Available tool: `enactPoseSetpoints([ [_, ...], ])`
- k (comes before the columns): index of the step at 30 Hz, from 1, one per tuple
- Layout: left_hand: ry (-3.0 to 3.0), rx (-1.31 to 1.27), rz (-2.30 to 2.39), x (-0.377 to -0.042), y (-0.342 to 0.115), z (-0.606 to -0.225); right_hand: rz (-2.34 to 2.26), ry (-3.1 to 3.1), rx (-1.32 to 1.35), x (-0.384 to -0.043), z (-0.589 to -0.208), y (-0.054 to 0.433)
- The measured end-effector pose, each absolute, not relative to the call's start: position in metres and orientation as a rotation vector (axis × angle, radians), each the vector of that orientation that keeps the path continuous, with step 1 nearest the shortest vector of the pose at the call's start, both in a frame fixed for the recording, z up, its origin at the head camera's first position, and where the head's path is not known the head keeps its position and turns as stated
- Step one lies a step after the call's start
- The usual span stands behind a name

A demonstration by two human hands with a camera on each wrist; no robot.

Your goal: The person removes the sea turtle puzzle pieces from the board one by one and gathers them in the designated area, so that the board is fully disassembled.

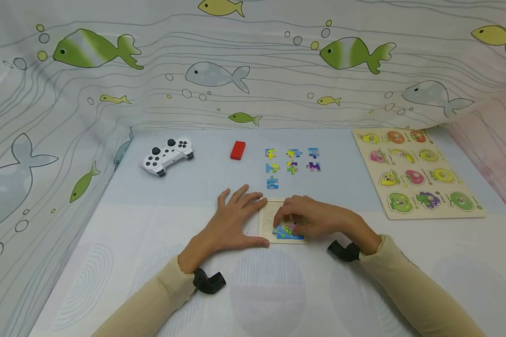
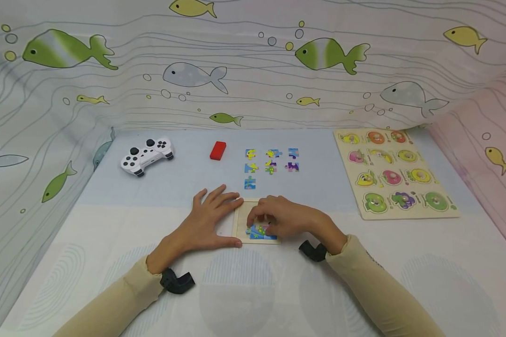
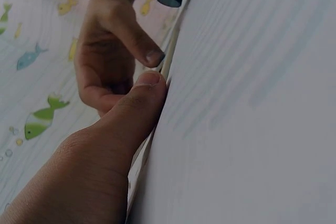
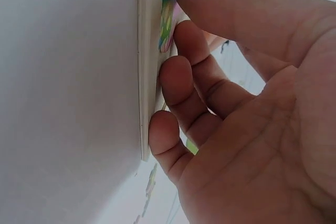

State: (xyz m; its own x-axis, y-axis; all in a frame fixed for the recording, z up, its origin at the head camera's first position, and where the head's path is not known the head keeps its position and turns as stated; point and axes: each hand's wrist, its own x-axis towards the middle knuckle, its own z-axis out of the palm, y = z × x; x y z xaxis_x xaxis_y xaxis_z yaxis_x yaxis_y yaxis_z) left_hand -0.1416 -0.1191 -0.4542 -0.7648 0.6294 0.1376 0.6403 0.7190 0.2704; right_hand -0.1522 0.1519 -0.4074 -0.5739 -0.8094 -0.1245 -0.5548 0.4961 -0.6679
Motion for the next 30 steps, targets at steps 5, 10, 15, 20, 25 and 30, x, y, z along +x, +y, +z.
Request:
enactPoseSetpoints([
  [5,-2.868,-1.067,-0.48,-0.1411,-0.1194,-0.4543,-0.862,2.284,-1.087,-0.1509,-0.4053,0.15],
  [10,-2.865,-1.066,-0.485,-0.141,-0.1197,-0.4538,-0.907,2.256,-1.081,-0.1505,-0.4047,0.1483],
  [15,-2.87,-1.064,-0.487,-0.1413,-0.1197,-0.4544,-0.932,2.239,-1.065,-0.1504,-0.4064,0.147],
  [20,-2.866,-1.066,-0.48,-0.1414,-0.1198,-0.4538,-0.948,2.235,-1.073,-0.1518,-0.4096,0.1477],
  [25,-2.867,-1.068,-0.469,-0.1413,-0.12,-0.4537,-0.993,2.203,-1.079,-0.1525,-0.4095,0.1489],
  [30,-2.876,-1.065,-0.477,-0.1411,-0.1196,-0.454,-1.052,2.181,-1.073,-0.1543,-0.4088,0.1499],
])
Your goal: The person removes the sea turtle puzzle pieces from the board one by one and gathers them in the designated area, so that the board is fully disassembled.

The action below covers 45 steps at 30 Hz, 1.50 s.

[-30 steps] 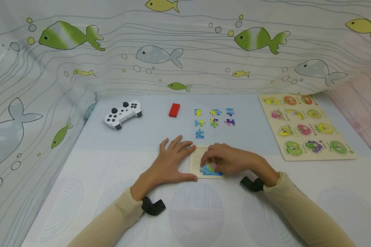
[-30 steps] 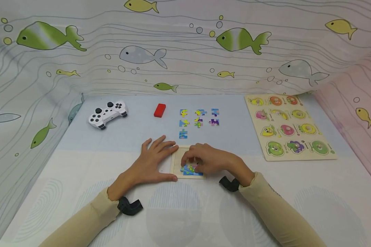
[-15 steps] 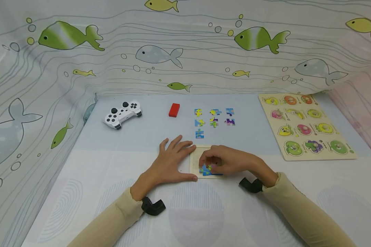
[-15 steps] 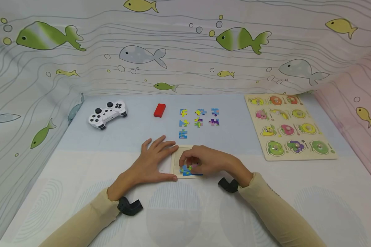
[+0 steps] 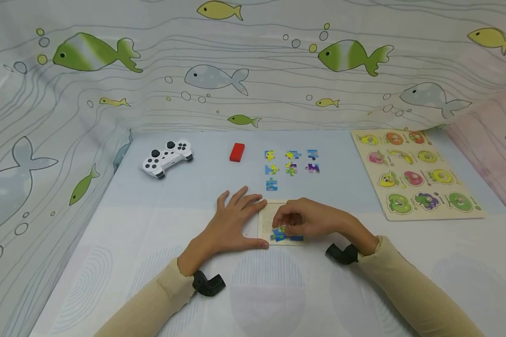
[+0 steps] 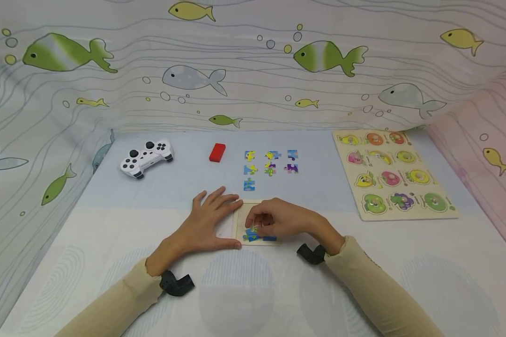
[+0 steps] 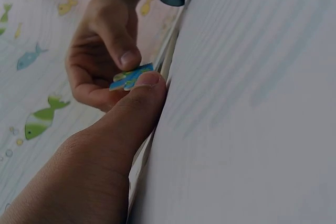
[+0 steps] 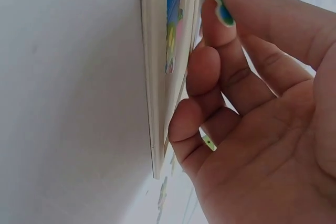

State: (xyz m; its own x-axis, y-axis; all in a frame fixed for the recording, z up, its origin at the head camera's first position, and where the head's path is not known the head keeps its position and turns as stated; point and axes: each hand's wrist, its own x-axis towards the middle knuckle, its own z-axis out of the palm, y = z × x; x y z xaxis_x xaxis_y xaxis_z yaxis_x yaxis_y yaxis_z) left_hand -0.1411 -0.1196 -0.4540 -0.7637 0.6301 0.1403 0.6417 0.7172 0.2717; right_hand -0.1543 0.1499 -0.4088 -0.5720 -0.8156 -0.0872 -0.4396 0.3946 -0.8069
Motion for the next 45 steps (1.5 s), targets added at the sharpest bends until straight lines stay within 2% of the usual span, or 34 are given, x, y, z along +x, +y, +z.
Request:
enactPoseSetpoints([
  [34,-2.91,-1.041,-0.441,-0.139,-0.119,-0.456,-1.377,2.47,-0.731,-0.182,-0.416,0.177],
  [45,-2.886,-1.05,-0.434,-0.139,-0.119,-0.458,-1.289,2.592,-0.443,-0.189,-0.424,0.186],
])
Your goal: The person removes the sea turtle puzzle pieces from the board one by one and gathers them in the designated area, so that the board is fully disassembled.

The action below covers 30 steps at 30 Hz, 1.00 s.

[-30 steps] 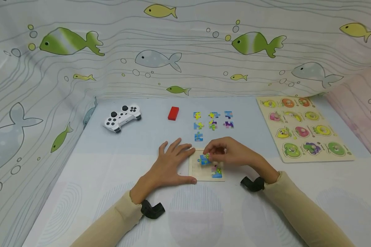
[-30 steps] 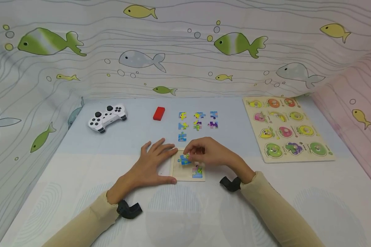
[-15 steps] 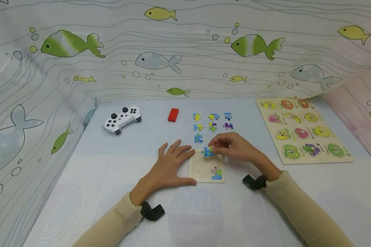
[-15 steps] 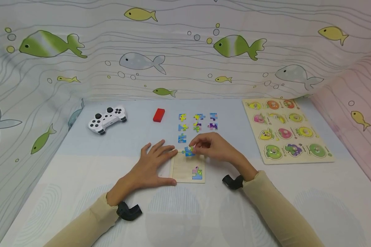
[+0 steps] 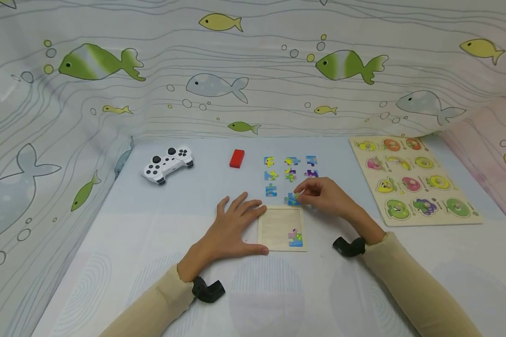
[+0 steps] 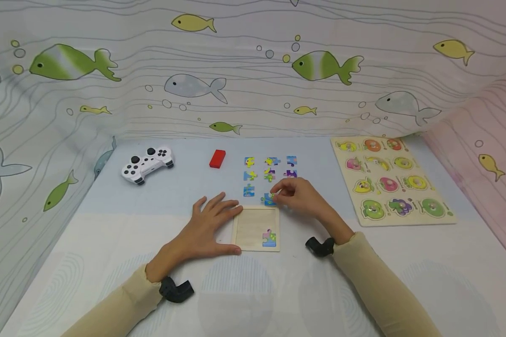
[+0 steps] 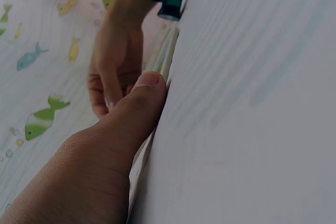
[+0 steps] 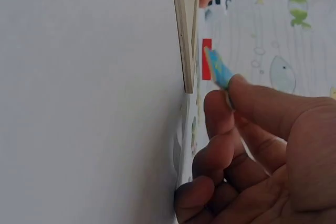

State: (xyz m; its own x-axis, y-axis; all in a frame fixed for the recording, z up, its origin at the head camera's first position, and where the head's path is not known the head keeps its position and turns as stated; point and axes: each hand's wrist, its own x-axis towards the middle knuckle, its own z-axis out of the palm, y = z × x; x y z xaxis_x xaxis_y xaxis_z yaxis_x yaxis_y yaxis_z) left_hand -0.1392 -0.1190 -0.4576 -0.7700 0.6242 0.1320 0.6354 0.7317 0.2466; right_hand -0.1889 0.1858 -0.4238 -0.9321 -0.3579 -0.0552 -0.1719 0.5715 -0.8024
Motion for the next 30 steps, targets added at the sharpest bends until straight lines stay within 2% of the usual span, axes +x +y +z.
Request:
enactPoseSetpoints([
  [7,-2.896,-1.049,-0.425,-0.14,-0.119,-0.458,-1.26,2.61,-0.322,-0.196,-0.424,0.187],
  [30,-2.911,-1.041,-0.445,-0.138,-0.12,-0.454,-1.162,2.636,-0.238,-0.213,-0.416,0.175],
])
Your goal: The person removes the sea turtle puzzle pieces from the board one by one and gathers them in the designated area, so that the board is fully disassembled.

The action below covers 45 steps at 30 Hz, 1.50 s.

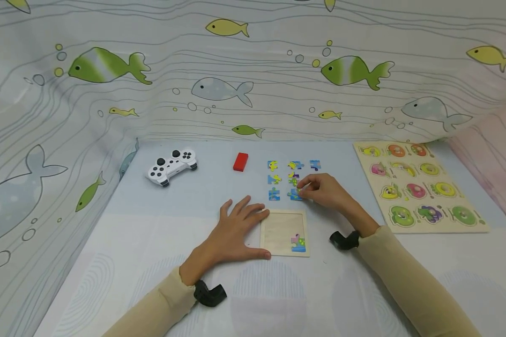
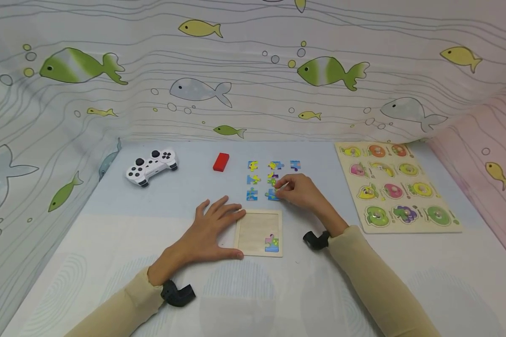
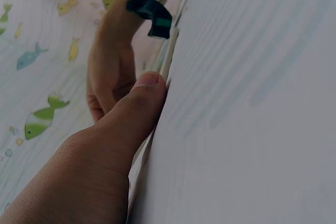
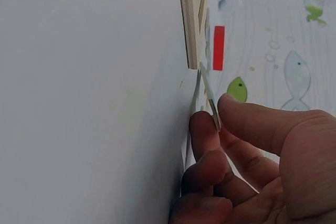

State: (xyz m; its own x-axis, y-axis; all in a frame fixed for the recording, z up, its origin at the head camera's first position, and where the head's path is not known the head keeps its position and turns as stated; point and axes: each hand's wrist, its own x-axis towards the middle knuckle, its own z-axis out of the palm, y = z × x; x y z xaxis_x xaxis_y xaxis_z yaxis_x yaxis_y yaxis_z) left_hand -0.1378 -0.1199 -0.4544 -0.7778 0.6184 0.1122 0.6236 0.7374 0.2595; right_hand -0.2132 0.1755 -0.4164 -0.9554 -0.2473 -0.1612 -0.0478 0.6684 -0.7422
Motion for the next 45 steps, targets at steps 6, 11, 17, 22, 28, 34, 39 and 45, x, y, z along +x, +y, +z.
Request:
enactPoseSetpoints([
  [6,-2.906,-1.043,-0.437,-0.1374,-0.1197,-0.455,-1.122,2.657,-0.235,-0.2128,-0.4181,0.1752],
  [11,-2.907,-1.043,-0.432,-0.137,-0.1201,-0.4542,-1.089,2.691,-0.274,-0.2121,-0.4194,0.1746],
  [17,-2.906,-1.044,-0.43,-0.1366,-0.1205,-0.4538,-1.066,2.728,-0.334,-0.2115,-0.4197,0.1736],
  [22,-2.89,-1.05,-0.43,-0.137,-0.1203,-0.4546,-1.043,2.759,-0.395,-0.2113,-0.4208,0.1739],
  [28,-2.889,-1.049,-0.437,-0.1368,-0.12,-0.4549,-1.028,2.766,-0.408,-0.2118,-0.4216,0.1734],
  [34,-2.897,-1.046,-0.447,-0.1367,-0.1201,-0.4541,-1.022,2.767,-0.391,-0.2125,-0.4217,0.1716],
  [39,-2.895,-1.049,-0.421,-0.1367,-0.1196,-0.4536,-1.027,2.769,-0.373,-0.2129,-0.4207,0.1708],
  [45,-2.9,-1.046,-0.417,-0.137,-0.1195,-0.4534,-1.043,2.763,-0.373,-0.2134,-0.421,0.1714],
])
